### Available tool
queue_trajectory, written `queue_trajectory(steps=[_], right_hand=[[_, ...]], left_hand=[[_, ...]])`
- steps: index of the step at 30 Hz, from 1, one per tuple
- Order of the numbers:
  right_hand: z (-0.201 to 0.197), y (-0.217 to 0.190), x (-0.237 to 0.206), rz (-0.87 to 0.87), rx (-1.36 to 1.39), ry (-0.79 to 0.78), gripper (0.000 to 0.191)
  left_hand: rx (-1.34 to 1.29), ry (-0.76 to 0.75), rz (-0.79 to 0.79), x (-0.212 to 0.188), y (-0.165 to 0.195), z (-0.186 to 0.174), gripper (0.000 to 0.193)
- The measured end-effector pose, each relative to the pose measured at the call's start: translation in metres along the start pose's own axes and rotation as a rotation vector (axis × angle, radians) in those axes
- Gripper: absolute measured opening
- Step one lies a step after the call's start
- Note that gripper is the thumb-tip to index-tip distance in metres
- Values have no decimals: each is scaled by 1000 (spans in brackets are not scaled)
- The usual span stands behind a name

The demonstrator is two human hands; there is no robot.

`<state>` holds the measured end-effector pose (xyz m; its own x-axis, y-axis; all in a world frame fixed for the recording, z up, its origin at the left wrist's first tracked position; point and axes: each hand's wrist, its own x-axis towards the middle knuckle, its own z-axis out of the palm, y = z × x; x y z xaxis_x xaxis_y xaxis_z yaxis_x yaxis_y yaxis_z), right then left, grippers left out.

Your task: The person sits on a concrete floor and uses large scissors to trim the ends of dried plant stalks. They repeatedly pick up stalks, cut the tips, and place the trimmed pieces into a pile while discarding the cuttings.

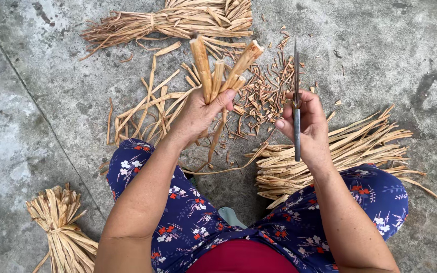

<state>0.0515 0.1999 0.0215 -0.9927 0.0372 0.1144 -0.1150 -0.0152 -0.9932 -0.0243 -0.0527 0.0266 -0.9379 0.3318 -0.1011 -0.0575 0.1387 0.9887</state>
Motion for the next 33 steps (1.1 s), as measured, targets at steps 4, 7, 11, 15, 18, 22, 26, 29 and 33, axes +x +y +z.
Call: queue_trajectory(steps=[4,7,11,15,18,22,26,29,33], right_hand=[[10,0,2,-11,91,71,51],[10,-3,4,-1,115,96,57],[14,-4,6,-45,-44,-8,72],[18,-5,-1,-113,-135,-98,83],[18,-6,-3,-110,-207,-92,84],[18,-7,-3,-85,-261,-95,84],[18,-5,-4,-92,-289,-83,80],[18,-1,-7,-59,-279,-50,71],[23,7,-11,-49,-27,-39,58]], left_hand=[[31,-99,42,-2,-7,16,34],[-118,-171,152,-2,-10,24,38],[-199,-185,135,2,-13,24,41],[-204,-242,105,-3,-20,28,45],[-292,-311,52,-8,-24,34,46],[-340,-393,-7,-9,-24,37,45],[-306,-439,-16,-9,-23,37,49],[-337,-460,-23,-8,-25,39,50],[-391,-449,-46,-7,-29,43,51]])
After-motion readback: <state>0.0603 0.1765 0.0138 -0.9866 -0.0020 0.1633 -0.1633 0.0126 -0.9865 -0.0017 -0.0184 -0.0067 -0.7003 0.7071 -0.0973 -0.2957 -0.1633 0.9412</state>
